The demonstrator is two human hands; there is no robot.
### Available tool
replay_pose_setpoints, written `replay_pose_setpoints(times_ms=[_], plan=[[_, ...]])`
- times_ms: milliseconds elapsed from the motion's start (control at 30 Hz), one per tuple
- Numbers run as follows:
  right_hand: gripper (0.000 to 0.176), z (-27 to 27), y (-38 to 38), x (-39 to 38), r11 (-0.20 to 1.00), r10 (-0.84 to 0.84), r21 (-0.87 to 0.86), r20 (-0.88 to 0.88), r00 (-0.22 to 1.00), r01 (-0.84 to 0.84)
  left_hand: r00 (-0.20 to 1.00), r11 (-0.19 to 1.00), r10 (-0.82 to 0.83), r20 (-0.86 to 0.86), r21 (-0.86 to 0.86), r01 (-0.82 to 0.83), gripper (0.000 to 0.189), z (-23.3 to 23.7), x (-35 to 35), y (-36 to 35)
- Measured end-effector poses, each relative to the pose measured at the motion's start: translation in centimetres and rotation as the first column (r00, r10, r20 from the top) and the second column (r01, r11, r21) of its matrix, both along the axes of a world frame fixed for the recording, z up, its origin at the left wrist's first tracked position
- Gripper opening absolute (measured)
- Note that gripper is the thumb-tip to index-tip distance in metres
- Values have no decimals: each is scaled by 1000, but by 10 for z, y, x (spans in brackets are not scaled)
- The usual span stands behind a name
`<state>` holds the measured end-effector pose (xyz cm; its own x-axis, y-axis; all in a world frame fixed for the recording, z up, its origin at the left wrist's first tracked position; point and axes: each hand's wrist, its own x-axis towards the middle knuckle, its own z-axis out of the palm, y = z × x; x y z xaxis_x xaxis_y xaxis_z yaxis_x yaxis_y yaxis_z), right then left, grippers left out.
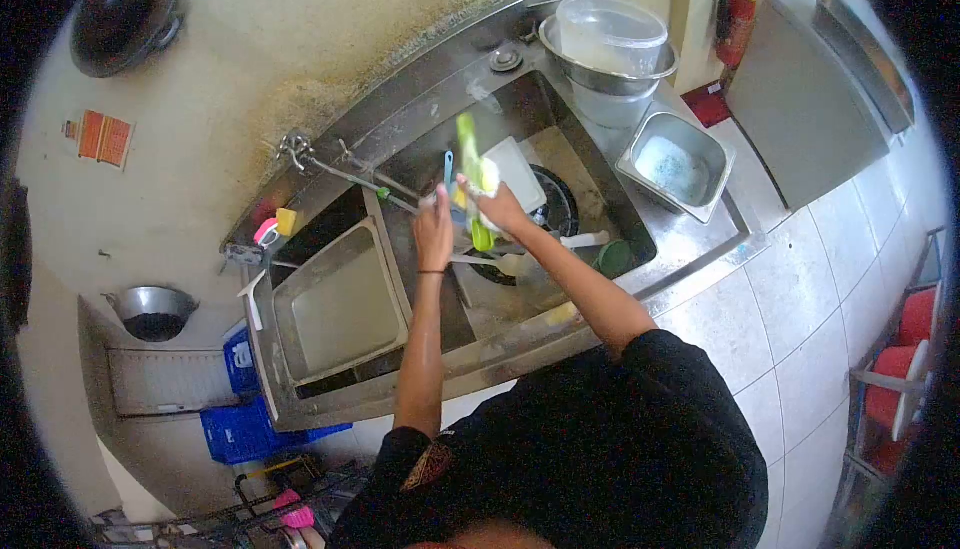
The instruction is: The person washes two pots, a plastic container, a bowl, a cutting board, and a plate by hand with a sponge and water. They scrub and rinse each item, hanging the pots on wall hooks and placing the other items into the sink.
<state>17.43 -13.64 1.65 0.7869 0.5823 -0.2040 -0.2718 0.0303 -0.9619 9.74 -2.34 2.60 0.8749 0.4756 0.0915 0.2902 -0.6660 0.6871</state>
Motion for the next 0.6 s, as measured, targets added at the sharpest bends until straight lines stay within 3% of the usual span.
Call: replay_pose_setpoints(times_ms=[33, 100, 133, 167, 233, 267, 300, 333, 367, 433, 467, 500, 567, 600], plan=[[41, -11, 4, -2, 1000, 1, 1, 0, 1000, -1, 955, 999, -24, 295, -21, 32, 53, 11, 9, 0], [47, -23, 11, -13, 965, 127, -263, 472, 873, 2, 992, 879, -113, 64, -458, 130, 44, 27, 25, 1], [45, -25, 16, -23, 990, 19, 135, 219, 976, -49, 989, 705, -102, 111, -693, 151, 36, 24, 31, 5], [45, -20, 13, -26, 990, 27, 132, 215, 976, -56, 990, 704, -94, 108, -696, 142, 36, 18, 32, 9], [40, 1, 5, -25, 991, 132, 12, 60, 989, -133, 950, 530, 152, 273, -834, 155, 30, 15, 37, 14], [40, -3, 3, -27, 991, 135, 13, 60, 989, -136, 926, 519, 261, 274, -848, 105, 27, 29, 34, 7], [39, -7, -2, -29, 997, 24, 64, 157, 987, -34, 925, 520, 262, 275, -848, 104, 27, 25, 36, 11], [38, -11, -8, -28, 990, -91, 124, 248, 964, 62, 809, 499, 447, 382, -857, 129, 28, 22, 40, 18], [38, -8, -16, -23, 990, -88, 125, 253, 963, 58, 645, 483, 609, 461, -861, 159, 29, 17, 42, 26], [29, 6, -33, -13, 995, -105, 28, 314, 944, 101, 647, 526, 602, 468, -842, 120, 35, 18, 38, 36], [26, 10, -35, -11, 998, -55, 63, 504, 862, 27, 626, 528, 610, 486, -838, 136, 35, 22, 38, 34], [26, 9, -31, -12, 998, -57, 60, 504, 862, 31, 608, 531, 615, 503, -834, 153, 35, 32, 38, 26], [30, 4, -13, -15, 976, 103, -209, 706, 701, 67, 607, 533, 609, 511, -830, 165, 38, 46, 42, 0], [37, 3, -6, -9, 963, 135, -268, 539, 832, 18, 570, 566, 627, 531, -813, 135, 39, 49, 46, -11]])
